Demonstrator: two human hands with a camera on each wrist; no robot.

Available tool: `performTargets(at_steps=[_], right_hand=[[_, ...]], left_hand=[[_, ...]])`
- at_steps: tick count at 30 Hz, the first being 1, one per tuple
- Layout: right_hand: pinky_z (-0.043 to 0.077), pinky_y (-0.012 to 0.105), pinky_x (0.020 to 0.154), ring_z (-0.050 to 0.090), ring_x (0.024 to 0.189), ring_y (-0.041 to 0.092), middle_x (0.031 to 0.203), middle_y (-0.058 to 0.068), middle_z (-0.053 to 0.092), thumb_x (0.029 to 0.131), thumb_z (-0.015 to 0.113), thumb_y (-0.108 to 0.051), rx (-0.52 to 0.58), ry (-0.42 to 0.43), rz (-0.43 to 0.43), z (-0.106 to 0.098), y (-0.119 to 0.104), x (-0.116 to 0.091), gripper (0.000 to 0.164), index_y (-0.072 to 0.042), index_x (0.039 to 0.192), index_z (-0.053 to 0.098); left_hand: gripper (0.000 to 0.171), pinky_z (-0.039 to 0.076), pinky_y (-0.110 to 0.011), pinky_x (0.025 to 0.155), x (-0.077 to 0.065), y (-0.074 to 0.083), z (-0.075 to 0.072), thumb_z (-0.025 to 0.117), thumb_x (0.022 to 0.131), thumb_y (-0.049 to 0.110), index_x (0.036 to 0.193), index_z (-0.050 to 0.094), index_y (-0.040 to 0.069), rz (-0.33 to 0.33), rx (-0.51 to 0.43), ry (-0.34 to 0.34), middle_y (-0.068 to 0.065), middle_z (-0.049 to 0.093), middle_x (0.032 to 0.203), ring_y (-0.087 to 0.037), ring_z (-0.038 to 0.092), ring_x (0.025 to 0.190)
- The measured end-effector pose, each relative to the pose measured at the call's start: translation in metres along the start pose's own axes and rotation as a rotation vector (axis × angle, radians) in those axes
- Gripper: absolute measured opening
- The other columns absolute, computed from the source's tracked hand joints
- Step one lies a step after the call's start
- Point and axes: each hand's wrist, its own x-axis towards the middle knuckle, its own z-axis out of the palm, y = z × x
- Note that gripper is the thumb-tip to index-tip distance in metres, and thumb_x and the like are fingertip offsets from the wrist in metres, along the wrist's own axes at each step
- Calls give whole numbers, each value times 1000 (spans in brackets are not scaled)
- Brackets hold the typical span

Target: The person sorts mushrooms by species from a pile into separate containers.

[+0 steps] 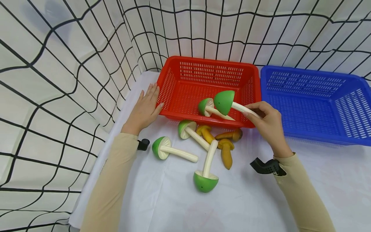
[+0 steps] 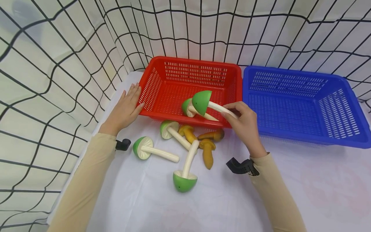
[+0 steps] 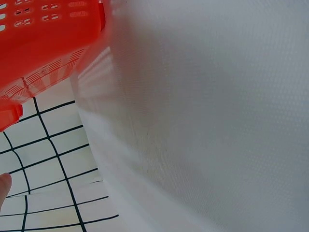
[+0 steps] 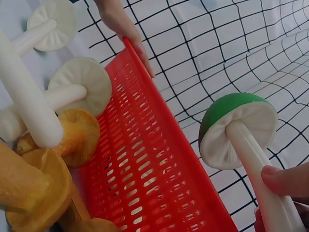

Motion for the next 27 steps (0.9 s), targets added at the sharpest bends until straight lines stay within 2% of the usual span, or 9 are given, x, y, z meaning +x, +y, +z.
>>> performTargets(at_steps=[8, 17, 25, 27], right_hand=[[44, 12, 70, 55, 81, 5, 95, 12, 64, 86, 69, -9, -62, 27, -35, 8, 1, 12, 21, 2, 103, 69], [41, 11, 66, 61, 82, 24, 96, 18, 65, 85, 69, -7, -96, 48, -15, 17, 7, 27, 21, 5, 102, 69], [41, 11, 66, 62, 83, 25, 96, 18, 64, 86, 68, -6, -112, 23, 5, 23, 8, 37, 21, 6, 103, 68], [44, 14, 68, 62, 84, 26, 97, 18, 64, 86, 68, -7, -120, 11, 11, 25, 7, 38, 21, 6, 104, 68]], left_hand=[[65, 1, -45, 114, 0, 2, -1, 31, 102, 37, 148, 14, -5, 1, -8, -1, -17, 8, 156, -24, -1, 144], [65, 2, -46, 114, 0, 1, -1, 31, 102, 36, 149, 12, -5, 0, -1, -3, -17, 8, 156, -24, -1, 144], [66, 0, -45, 114, 0, 0, 0, 30, 102, 37, 149, 12, -4, -5, -7, 0, -16, 7, 156, -23, -2, 144], [65, 0, -45, 114, 0, 0, 0, 31, 102, 37, 149, 12, -4, -2, -10, 0, -16, 7, 156, -23, -2, 144]])
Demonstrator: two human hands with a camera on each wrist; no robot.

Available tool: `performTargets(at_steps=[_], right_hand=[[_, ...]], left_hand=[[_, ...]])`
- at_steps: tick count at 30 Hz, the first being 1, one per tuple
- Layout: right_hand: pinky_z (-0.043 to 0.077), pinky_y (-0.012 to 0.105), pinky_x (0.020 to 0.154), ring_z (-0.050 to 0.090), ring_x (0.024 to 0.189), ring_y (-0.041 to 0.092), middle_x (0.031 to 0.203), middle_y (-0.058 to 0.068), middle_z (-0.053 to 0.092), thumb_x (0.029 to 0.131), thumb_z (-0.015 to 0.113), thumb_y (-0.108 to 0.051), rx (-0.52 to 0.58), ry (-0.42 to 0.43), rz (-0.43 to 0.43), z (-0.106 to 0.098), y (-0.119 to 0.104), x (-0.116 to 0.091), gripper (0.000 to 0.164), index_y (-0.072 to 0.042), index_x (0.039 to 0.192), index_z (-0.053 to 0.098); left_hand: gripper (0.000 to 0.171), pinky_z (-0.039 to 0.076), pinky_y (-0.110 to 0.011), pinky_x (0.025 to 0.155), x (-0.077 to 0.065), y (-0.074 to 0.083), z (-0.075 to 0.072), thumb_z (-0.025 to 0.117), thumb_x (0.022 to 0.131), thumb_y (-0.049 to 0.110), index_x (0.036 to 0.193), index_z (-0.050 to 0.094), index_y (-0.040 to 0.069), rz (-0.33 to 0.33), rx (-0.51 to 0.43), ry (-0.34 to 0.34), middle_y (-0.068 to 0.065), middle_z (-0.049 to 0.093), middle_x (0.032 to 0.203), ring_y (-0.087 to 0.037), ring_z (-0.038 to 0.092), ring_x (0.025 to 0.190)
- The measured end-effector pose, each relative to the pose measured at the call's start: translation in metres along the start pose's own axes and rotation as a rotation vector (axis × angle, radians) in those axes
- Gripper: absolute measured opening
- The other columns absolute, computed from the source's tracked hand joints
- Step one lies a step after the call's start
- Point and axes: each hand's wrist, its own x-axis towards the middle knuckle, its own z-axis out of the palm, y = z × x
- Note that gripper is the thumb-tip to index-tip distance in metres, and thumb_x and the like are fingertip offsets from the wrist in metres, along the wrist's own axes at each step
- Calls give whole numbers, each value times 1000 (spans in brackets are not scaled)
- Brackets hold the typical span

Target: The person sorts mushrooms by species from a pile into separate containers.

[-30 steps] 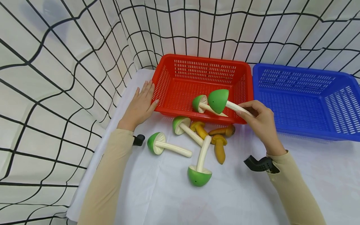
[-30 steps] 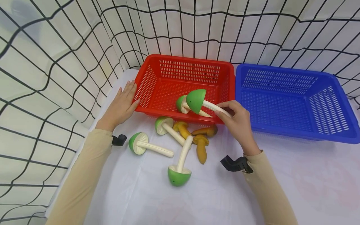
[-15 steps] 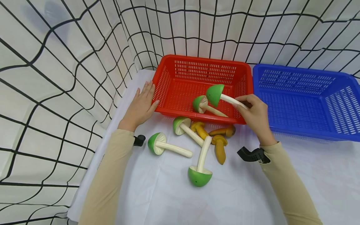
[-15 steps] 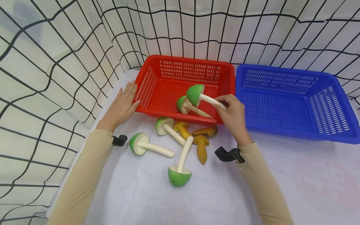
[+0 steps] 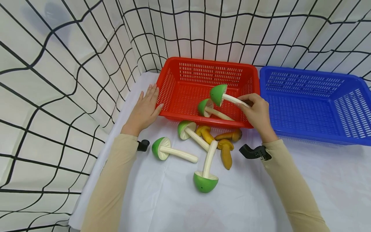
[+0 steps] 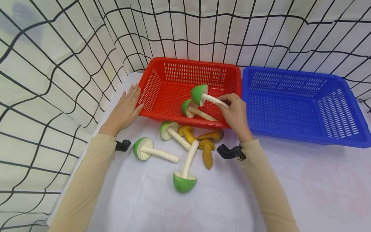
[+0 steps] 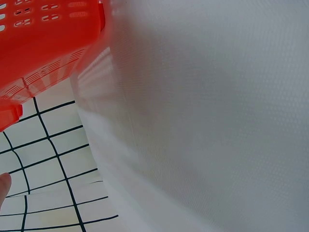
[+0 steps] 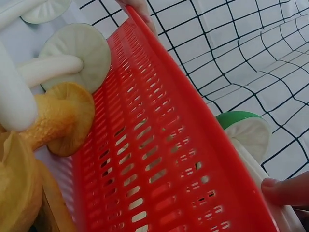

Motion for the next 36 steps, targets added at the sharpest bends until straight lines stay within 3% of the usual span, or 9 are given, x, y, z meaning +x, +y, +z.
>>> performTargets(at_steps=[6, 8, 15, 25, 36], right_hand=[[53, 40, 78, 62, 85, 28, 99, 19, 65, 86, 68, -7, 15, -70, 5, 7, -5, 7, 22, 6, 104, 67], [53, 43, 80, 62, 85, 29, 99, 19, 65, 86, 68, -6, 30, -96, 12, 11, -7, 9, 21, 5, 104, 67], [54, 40, 78, 62, 81, 28, 96, 19, 66, 86, 68, -5, 43, -177, 37, 23, -14, 17, 19, 5, 102, 68], [51, 41, 85, 62, 90, 31, 100, 20, 66, 88, 65, -5, -49, -353, 82, 27, -15, 24, 20, 4, 106, 66], [52, 41, 81, 63, 89, 30, 98, 19, 67, 88, 66, -8, -46, -322, 89, 26, -10, 23, 22, 4, 106, 67]], left_hand=[[65, 1, -45, 114, -1, 0, 0, 31, 102, 36, 149, 13, -5, 5, -3, 7, -17, 8, 156, -24, -1, 144], [65, 1, -46, 114, -1, 0, 1, 31, 102, 36, 149, 13, -5, 5, -3, 8, -17, 8, 156, -24, -1, 144], [65, 1, -46, 114, -1, 0, 2, 31, 102, 37, 149, 12, -5, 6, -5, 12, -16, 8, 156, -24, -1, 144], [65, 1, -46, 114, 0, 0, 1, 31, 102, 37, 149, 12, -5, 9, -2, 18, -17, 8, 156, -24, -1, 144], [65, 2, -46, 114, 0, 1, 0, 31, 102, 36, 149, 13, -5, 9, -3, 15, -17, 8, 156, -24, -1, 144]])
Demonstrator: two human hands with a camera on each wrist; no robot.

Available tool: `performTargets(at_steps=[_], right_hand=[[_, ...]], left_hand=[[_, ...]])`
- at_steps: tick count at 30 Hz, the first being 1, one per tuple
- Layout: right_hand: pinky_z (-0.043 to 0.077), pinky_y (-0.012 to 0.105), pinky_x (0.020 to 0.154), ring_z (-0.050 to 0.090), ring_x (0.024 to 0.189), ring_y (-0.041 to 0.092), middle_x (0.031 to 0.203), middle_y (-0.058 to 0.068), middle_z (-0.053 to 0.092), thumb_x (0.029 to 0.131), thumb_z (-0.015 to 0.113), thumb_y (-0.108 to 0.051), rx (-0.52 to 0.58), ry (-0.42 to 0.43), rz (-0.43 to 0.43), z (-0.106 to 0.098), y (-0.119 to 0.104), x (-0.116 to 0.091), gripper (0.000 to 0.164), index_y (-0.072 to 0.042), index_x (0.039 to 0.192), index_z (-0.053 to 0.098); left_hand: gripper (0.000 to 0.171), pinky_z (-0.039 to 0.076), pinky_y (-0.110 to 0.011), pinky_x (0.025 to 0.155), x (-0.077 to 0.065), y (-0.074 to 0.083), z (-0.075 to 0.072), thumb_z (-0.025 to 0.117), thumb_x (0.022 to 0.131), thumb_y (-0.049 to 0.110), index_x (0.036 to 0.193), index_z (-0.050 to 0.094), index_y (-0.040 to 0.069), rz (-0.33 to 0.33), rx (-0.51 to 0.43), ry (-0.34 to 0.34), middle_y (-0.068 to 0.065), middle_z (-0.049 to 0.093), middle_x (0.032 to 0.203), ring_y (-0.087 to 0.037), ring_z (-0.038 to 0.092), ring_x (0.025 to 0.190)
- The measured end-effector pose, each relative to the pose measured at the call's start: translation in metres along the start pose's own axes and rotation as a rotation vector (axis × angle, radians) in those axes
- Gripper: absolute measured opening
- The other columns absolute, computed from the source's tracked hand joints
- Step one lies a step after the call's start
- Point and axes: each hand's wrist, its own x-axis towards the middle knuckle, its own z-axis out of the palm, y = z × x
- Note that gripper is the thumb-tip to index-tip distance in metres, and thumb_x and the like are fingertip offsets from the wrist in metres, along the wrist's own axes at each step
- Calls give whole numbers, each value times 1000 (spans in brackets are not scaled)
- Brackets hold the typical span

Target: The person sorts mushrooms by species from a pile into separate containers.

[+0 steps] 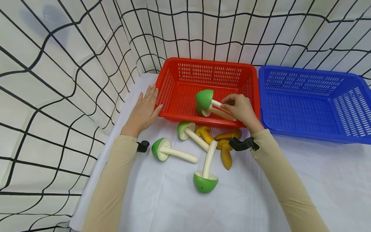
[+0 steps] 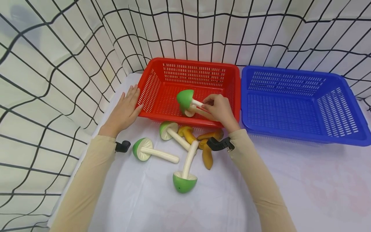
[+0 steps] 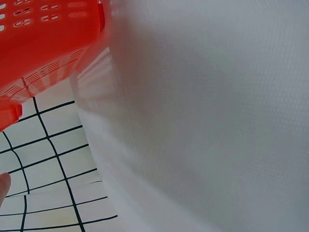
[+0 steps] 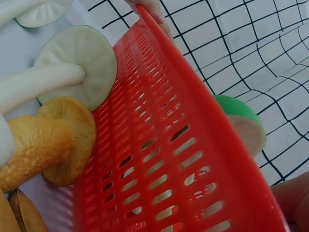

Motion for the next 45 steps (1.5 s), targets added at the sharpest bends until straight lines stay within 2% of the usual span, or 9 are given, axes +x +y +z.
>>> performTargets(at_steps=[13, 20, 26, 28, 36, 41, 45], right_hand=[[52, 39, 78, 64, 86, 27, 96, 16, 68, 86, 68, -8, 67, 86, -25, -7, -3, -11, 20, 2, 104, 68], [53, 40, 81, 65, 88, 29, 99, 18, 67, 87, 66, -4, 100, 83, -77, -15, -6, -24, 20, 4, 106, 66], [50, 19, 70, 64, 82, 26, 99, 17, 67, 86, 67, -5, 122, 87, -120, -19, -10, -41, 20, 3, 104, 67], [48, 15, 66, 63, 80, 24, 99, 16, 68, 86, 68, -6, 137, 78, -122, -21, -12, -48, 20, 2, 104, 67], [50, 20, 70, 62, 83, 18, 100, 9, 67, 87, 69, -11, 199, 37, -112, -24, -16, -73, 19, -4, 104, 69], [51, 22, 74, 63, 89, 18, 99, 7, 67, 87, 68, -10, 229, 30, -154, -21, -17, -86, 17, -4, 102, 69], [51, 20, 75, 63, 89, 16, 96, 8, 67, 84, 69, -3, 239, 48, -221, -16, -16, -92, 14, -1, 99, 70]], left_hand=[[65, 2, -46, 114, 0, 1, 0, 32, 102, 36, 148, 13, -5, -1, 4, -3, -17, 9, 156, -25, 0, 144], [65, 1, -46, 114, 0, 1, -1, 31, 102, 36, 148, 13, -5, -2, 1, 2, -17, 8, 156, -25, 0, 144], [65, 1, -45, 114, 0, 1, -1, 31, 102, 36, 149, 13, -5, -6, -1, -1, -17, 8, 156, -24, 0, 144], [65, 1, -45, 114, -1, 1, -1, 31, 102, 36, 149, 13, -5, -7, 0, -3, -17, 8, 156, -24, -1, 144], [65, 1, -45, 114, -1, 1, -1, 31, 102, 36, 148, 14, -5, -6, -2, -2, -17, 8, 156, -24, -1, 144], [65, 0, -45, 114, -1, 1, -1, 31, 102, 36, 148, 13, -5, -7, -4, -2, -17, 8, 156, -24, -1, 144], [65, 1, -45, 114, -1, 0, -1, 31, 102, 36, 148, 14, -5, -7, -6, 0, -17, 8, 156, -24, 0, 144]])
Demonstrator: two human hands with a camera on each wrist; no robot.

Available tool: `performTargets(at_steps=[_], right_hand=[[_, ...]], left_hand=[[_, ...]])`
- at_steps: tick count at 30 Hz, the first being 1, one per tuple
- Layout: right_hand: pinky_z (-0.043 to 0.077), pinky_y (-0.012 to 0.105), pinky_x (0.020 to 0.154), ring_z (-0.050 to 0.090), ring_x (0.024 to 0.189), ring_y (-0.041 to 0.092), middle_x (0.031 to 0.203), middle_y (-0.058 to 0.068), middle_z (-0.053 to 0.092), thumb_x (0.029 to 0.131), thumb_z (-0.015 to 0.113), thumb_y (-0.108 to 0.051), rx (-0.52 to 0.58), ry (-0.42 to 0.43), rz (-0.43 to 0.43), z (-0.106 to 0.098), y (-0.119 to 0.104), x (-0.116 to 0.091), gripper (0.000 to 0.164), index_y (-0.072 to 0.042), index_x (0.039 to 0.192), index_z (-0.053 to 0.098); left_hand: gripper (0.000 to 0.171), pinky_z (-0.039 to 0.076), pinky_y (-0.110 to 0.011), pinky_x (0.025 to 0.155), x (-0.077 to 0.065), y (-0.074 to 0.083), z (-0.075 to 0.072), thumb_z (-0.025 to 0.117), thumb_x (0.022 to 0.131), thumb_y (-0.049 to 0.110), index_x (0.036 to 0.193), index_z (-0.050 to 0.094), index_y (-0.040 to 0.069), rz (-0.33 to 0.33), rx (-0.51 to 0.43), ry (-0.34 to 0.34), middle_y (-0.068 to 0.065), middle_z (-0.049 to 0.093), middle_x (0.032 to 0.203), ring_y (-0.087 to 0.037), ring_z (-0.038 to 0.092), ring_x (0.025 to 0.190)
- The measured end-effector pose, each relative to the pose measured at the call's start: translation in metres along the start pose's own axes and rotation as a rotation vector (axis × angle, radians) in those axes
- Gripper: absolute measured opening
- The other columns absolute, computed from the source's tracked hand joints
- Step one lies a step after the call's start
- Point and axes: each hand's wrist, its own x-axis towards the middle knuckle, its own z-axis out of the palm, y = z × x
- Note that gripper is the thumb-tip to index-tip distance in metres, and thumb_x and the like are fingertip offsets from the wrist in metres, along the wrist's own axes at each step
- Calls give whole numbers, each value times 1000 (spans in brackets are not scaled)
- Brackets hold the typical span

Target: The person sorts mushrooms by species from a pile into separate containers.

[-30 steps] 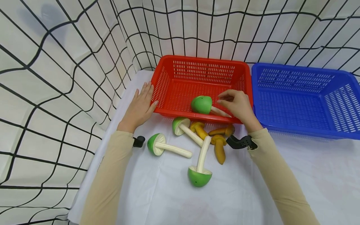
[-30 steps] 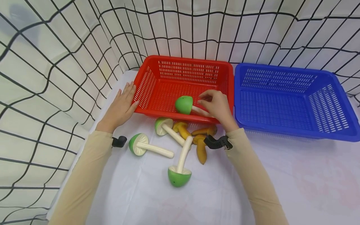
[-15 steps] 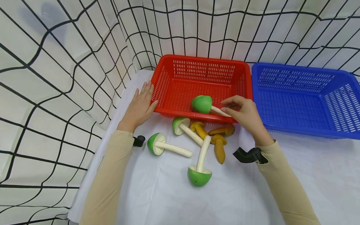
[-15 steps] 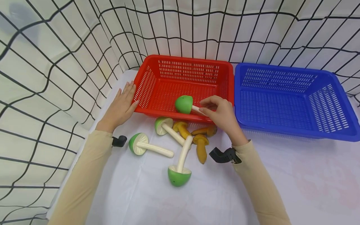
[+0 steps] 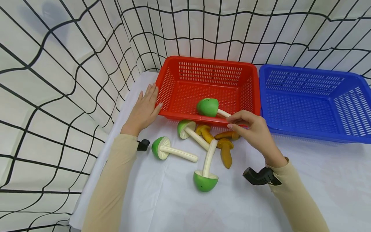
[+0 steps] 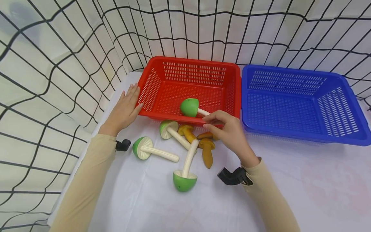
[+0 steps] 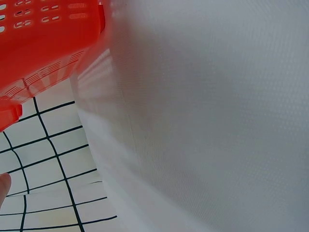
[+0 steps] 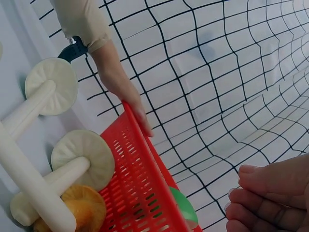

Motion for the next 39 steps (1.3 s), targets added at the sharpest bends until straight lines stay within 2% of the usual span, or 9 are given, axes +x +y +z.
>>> performTargets(at_steps=[3, 8, 15, 21, 30, 35, 39], right_hand=[[50, 17, 76, 62, 87, 12, 94, 8, 67, 83, 69, 0, 6, 8, -42, 3, 2, -4, 14, 0, 97, 70], [51, 17, 71, 62, 80, 11, 93, 8, 66, 82, 69, 2, 19, -17, -60, 7, 7, -11, 15, 0, 97, 70], [51, 24, 61, 59, 72, 16, 94, 10, 66, 81, 69, 4, 41, -116, -85, 13, 13, -16, 19, -3, 99, 70], [54, 30, 73, 64, 83, 17, 99, 14, 67, 81, 69, 6, 87, -212, -82, 22, 18, -18, 20, 1, 100, 69], [52, 39, 82, 63, 93, 19, 103, 4, 68, 79, 72, 3, 7, -269, -111, 32, 24, -22, 21, -4, 98, 71], [49, 37, 86, 62, 97, 19, 102, 3, 68, 77, 74, 4, -45, -300, -158, 38, 27, -23, 24, -5, 99, 71], [50, 36, 86, 62, 95, 18, 101, 2, 67, 78, 74, 2, -47, -334, -147, 40, 27, -23, 23, -5, 100, 70]], left_hand=[[64, 1, -45, 114, 0, 0, 0, 31, 102, 36, 148, 14, -5, 1, 0, 2, -17, 8, 156, -24, 0, 144], [64, 1, -45, 114, 1, 0, 1, 31, 102, 36, 148, 14, -5, 3, 2, 3, -17, 8, 156, -24, -1, 144], [64, 1, -45, 114, 0, -1, 1, 31, 102, 36, 148, 14, -5, 1, 2, 1, -16, 7, 156, -24, -1, 144], [65, 0, -44, 114, 1, -1, 1, 31, 102, 36, 149, 13, -5, -2, 1, -4, -16, 7, 156, -24, -1, 144], [65, 1, -45, 114, 0, 1, 1, 31, 102, 36, 149, 13, -5, -6, -5, 3, -16, 7, 156, -24, -1, 144], [64, 1, -45, 114, 0, 1, 1, 32, 102, 36, 149, 14, -5, -2, -16, 14, -16, 8, 156, -24, 0, 144], [64, 1, -45, 114, 0, 0, 2, 33, 102, 35, 149, 14, -4, -3, -23, 22, -16, 8, 156, -23, 0, 144]])
